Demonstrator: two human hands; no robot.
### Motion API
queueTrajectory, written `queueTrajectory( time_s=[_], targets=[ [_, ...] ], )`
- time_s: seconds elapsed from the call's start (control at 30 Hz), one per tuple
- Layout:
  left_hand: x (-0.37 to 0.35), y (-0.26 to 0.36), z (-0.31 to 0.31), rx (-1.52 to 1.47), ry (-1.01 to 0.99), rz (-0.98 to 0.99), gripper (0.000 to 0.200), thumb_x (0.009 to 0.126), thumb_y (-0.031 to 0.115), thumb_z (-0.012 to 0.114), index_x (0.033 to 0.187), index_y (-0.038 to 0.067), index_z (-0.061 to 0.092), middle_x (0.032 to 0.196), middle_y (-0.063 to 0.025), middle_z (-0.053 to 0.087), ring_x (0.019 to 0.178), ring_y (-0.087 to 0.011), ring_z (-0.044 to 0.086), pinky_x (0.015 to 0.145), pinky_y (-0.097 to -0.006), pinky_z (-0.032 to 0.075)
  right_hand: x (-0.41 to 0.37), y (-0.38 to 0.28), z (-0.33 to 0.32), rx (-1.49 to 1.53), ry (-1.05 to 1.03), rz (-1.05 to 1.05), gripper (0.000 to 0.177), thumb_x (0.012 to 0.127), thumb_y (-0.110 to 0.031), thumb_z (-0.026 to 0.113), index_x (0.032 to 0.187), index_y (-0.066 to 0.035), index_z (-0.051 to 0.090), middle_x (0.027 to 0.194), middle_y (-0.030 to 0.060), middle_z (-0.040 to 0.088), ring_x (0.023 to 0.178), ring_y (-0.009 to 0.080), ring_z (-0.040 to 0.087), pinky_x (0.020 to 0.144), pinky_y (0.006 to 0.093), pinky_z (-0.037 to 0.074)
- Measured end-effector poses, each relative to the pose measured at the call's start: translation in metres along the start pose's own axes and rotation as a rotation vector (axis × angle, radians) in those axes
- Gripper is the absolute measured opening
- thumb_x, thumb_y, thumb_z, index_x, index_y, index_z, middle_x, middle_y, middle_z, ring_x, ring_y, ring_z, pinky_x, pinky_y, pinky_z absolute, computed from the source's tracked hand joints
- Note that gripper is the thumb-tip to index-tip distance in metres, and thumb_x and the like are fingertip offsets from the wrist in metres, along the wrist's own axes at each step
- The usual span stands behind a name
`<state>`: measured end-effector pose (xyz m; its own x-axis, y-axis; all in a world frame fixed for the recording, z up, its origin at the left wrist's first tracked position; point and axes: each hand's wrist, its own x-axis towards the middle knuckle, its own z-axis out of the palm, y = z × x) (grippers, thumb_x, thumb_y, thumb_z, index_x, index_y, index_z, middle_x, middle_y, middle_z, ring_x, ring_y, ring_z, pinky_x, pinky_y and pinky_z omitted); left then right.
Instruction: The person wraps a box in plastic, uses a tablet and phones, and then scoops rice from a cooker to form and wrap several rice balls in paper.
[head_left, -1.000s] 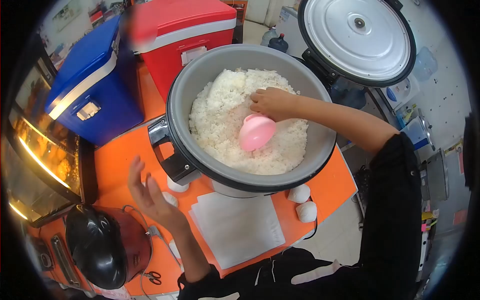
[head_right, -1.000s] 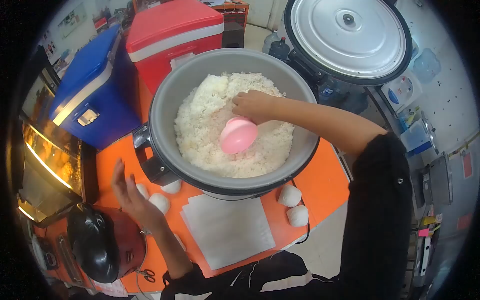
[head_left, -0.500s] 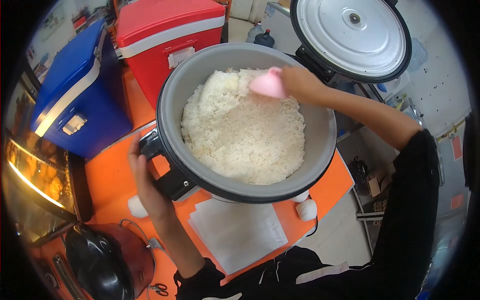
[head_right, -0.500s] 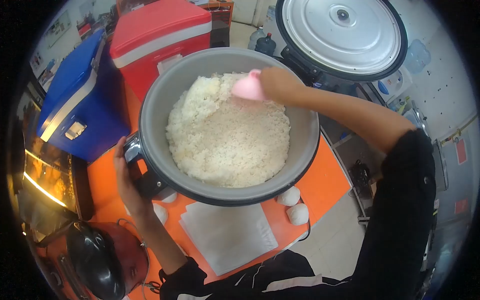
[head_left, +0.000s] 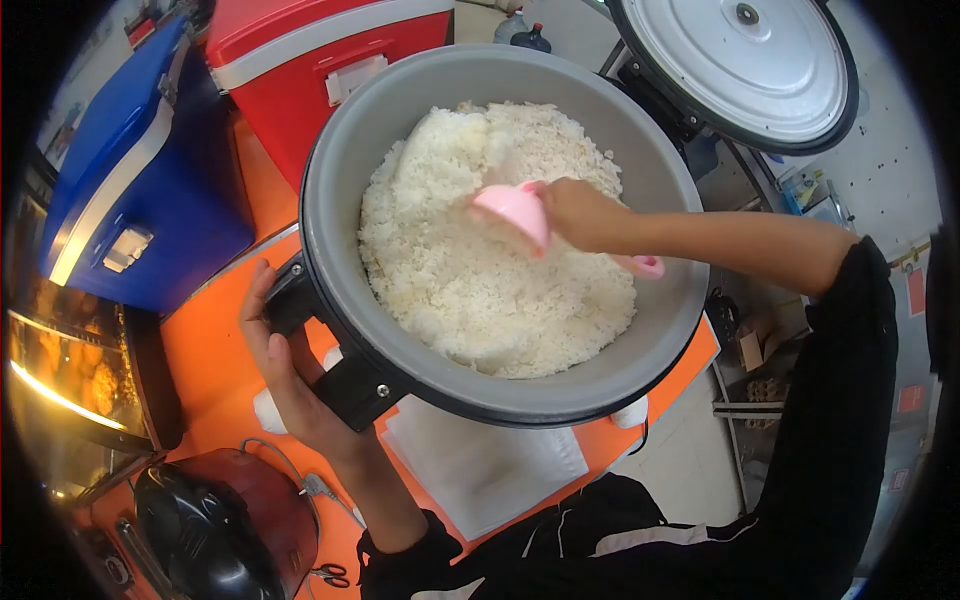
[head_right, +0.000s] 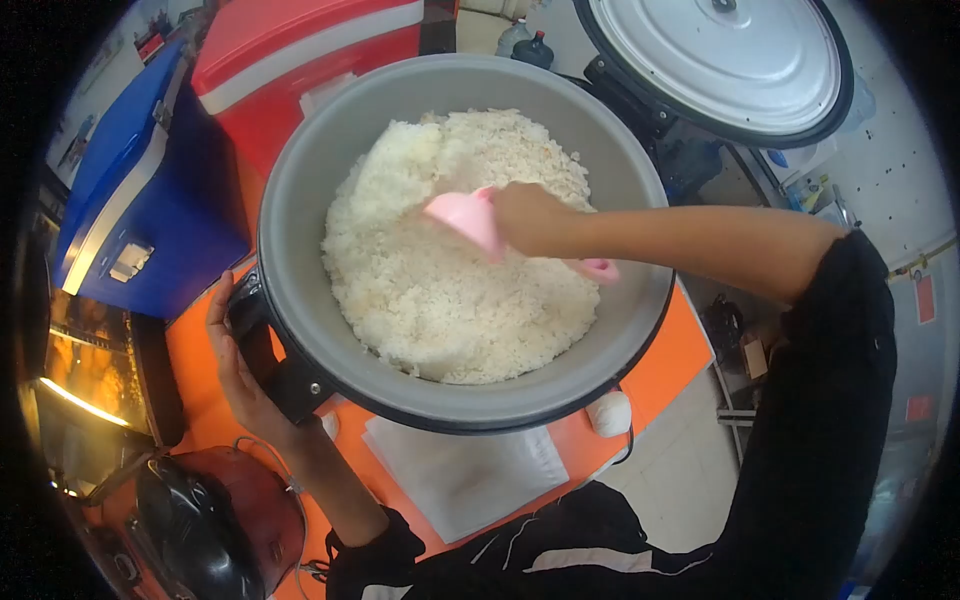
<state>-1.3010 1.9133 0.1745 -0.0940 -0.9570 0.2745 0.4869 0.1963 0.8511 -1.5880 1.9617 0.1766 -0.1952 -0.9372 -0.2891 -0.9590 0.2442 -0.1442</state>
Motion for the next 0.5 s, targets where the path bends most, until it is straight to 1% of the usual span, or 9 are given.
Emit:
queueTrajectory(
  time_s=[0.13, 0.2, 0.23, 0.3, 0.33, 0.4, 0.43, 0.47, 0.5],
  targets=[
    [0.0, 0.002, 0.001, 0.037, -0.038, 0.017, 0.049, 0.089, 0.03, 0.031, 0.125, -0.003, 0.038, 0.119, -0.0155, 0.047, 0.113, -0.0233, 0.046, 0.1, -0.0354, 0.031, -0.003, -0.055, 0.002, 0.062, -0.059, -0.15, 0.04, 0.077, -0.004, 0.044, 0.117, -0.002, 0.052, 0.081, 0.0186, 0.063, 0.065, 0.0287, 0.064, 0.052, 0.0342, 0.05],
    [0.001, 0.001, -0.002, 0.019, -0.047, 0.016, 0.048, 0.088, 0.029, 0.034, 0.124, -0.002, 0.039, 0.12, -0.0147, 0.046, 0.113, -0.0223, 0.045, 0.099, -0.0356, 0.03, -0.012, -0.081, -0.018, 0.307, -0.357, 0.078, 0.032, 0.089, -0.014, 0.035, 0.11, 0.0, 0.054, 0.08, 0.0243, 0.061, 0.072, 0.0351, 0.062, 0.067, 0.0408, 0.049],
    [0.001, 0.0, -0.003, -0.006, -0.054, 0.008, 0.047, 0.087, 0.028, 0.036, 0.123, -0.002, 0.039, 0.122, -0.0138, 0.045, 0.113, -0.0213, 0.044, 0.099, -0.0357, 0.029, -0.014, -0.08, -0.015, 0.31, -0.355, 0.065, 0.032, 0.089, -0.014, 0.035, 0.11, 0.0, 0.054, 0.08, 0.0243, 0.061, 0.072, 0.0351, 0.062, 0.067, 0.0408, 0.049],
    [0.002, -0.001, -0.004, 0.011, -0.049, 0.028, 0.046, 0.087, 0.028, 0.037, 0.123, -0.001, 0.04, 0.121, -0.0136, 0.045, 0.114, -0.0213, 0.043, 0.099, -0.0358, 0.029, -0.021, -0.072, -0.01, 0.232, -0.297, -0.26, 0.032, 0.09, -0.018, 0.033, 0.104, -0.001, 0.057, 0.076, 0.0241, 0.06, 0.067, 0.034, 0.063, 0.056, 0.04, 0.048],
    [0.001, -0.001, -0.006, 0.002, -0.058, 0.001, 0.045, 0.087, 0.028, 0.037, 0.122, -0.001, 0.04, 0.122, -0.0135, 0.045, 0.114, -0.0215, 0.043, 0.099, -0.0359, 0.029, -0.033, -0.07, -0.012, 0.239, -0.296, -0.267, 0.032, 0.09, -0.018, 0.033, 0.104, -0.001, 0.057, 0.076, 0.0241, 0.06, 0.067, 0.034, 0.063, 0.056, 0.04, 0.048],
    [0.002, -0.001, -0.007, -0.014, -0.064, -0.021, 0.043, 0.088, 0.027, 0.036, 0.122, 0.0, 0.041, 0.124, -0.0133, 0.044, 0.116, -0.0219, 0.042, 0.101, -0.0362, 0.028, -0.057, -0.061, -0.026, 0.189, -0.224, -0.335, 0.033, 0.081, -0.011, 0.038, 0.108, -0.003, 0.056, 0.058, 0.0094, 0.053, 0.044, 0.0213, 0.052, 0.041, 0.0344, 0.043],
    [0.001, 0.0, -0.007, -0.014, -0.065, -0.022, 0.043, 0.088, 0.027, 0.036, 0.122, 0.0, 0.041, 0.124, -0.0133, 0.044, 0.116, -0.0219, 0.042, 0.101, -0.0362, 0.028, -0.063, -0.056, -0.035, 0.19, -0.224, -0.334, 0.033, 0.081, -0.011, 0.038, 0.108, -0.003, 0.056, 0.058, 0.0094, 0.053, 0.044, 0.0213, 0.052, 0.041, 0.0344, 0.043],
    [0.001, 0.001, -0.006, -0.018, -0.064, -0.031, 0.043, 0.089, 0.027, 0.036, 0.122, 0.0, 0.041, 0.124, -0.0131, 0.044, 0.117, -0.0218, 0.042, 0.101, -0.0362, 0.027, -0.065, -0.049, -0.048, 0.35, -0.469, -0.104, 0.032, 0.087, -0.023, 0.036, 0.099, -0.004, 0.057, 0.06, 0.0106, 0.054, 0.045, 0.0213, 0.052, 0.042, 0.035, 0.042],
    [0.001, 0.002, -0.005, -0.024, -0.06, -0.041, 0.042, 0.089, 0.026, 0.036, 0.122, 0.001, 0.042, 0.124, -0.013, 0.044, 0.117, -0.0218, 0.041, 0.102, -0.0361, 0.027, -0.064, -0.041, -0.058, 0.505, -0.71, 0.134, 0.041, 0.093, -0.036, 0.033, 0.09, -0.004, 0.059, 0.062, 0.0118, 0.054, 0.047, 0.0214, 0.052, 0.042, 0.0355, 0.04]
  ],
)
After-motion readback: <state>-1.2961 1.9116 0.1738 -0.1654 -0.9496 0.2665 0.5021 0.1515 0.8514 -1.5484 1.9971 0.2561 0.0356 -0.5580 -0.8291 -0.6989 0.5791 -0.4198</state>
